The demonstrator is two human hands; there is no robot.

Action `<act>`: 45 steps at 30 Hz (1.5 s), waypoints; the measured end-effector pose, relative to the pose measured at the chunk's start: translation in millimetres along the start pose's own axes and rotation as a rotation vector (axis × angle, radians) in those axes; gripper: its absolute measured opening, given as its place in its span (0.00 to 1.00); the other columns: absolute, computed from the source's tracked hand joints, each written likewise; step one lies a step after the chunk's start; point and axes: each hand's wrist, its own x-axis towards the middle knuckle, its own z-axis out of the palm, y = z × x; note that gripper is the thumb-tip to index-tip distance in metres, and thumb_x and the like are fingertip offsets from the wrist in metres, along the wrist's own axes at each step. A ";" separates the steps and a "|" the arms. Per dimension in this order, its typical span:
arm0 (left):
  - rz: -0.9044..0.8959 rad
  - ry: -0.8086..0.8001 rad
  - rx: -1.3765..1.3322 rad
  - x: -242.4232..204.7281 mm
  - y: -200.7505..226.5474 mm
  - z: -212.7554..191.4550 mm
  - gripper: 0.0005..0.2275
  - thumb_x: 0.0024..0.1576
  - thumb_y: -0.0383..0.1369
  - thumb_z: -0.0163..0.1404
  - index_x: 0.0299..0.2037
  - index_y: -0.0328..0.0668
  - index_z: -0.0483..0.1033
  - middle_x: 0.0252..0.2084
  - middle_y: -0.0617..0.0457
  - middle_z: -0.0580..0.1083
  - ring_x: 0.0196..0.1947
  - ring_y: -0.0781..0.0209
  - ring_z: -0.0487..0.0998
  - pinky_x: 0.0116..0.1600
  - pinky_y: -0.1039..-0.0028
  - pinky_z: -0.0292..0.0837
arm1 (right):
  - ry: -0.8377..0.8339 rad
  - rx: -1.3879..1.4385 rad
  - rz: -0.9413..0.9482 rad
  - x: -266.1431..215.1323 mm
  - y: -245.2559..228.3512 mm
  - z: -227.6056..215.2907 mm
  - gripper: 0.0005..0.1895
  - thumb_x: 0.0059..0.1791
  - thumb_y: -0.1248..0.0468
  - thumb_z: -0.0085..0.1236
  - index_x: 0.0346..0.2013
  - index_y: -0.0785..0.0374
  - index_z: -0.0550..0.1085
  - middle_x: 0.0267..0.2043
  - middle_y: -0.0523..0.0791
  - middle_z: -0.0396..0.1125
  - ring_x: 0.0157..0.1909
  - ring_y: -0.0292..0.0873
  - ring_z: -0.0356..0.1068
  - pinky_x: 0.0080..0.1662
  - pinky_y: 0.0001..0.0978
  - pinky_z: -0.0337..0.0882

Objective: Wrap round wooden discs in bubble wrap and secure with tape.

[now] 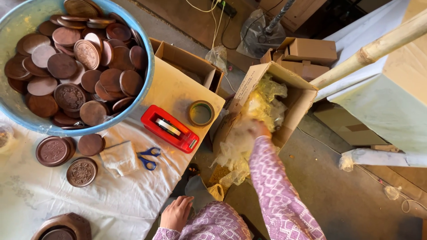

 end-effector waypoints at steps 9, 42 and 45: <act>0.070 -0.043 -0.085 32.8 18.2 -11.0 0.09 0.61 0.36 0.49 0.49 0.50 0.78 0.45 0.57 0.77 0.43 0.54 0.80 0.45 0.65 0.76 | 0.158 1.080 0.228 -39.1 -28.1 -151.7 0.24 0.45 0.62 0.61 0.56 0.62 0.72 0.50 0.49 0.72 0.46 0.48 0.75 0.48 0.45 0.76; -0.719 -0.113 -1.373 236.0 78.7 138.5 0.20 0.65 0.41 0.41 0.64 0.45 0.69 0.49 0.49 0.77 0.41 0.57 0.76 0.45 0.62 0.71 | 0.876 0.752 0.167 -48.0 72.2 -37.5 0.18 0.61 0.54 0.52 0.56 0.66 0.72 0.58 0.52 0.62 0.54 0.44 0.71 0.56 0.38 0.79; -0.894 -0.237 -1.624 230.6 80.1 119.2 0.23 0.66 0.49 0.36 0.64 0.45 0.70 0.50 0.50 0.76 0.45 0.59 0.78 0.46 0.63 0.74 | 0.638 0.340 -0.044 -24.5 106.3 31.1 0.23 0.59 0.52 0.52 0.62 0.66 0.68 0.66 0.53 0.59 0.63 0.51 0.64 0.62 0.48 0.67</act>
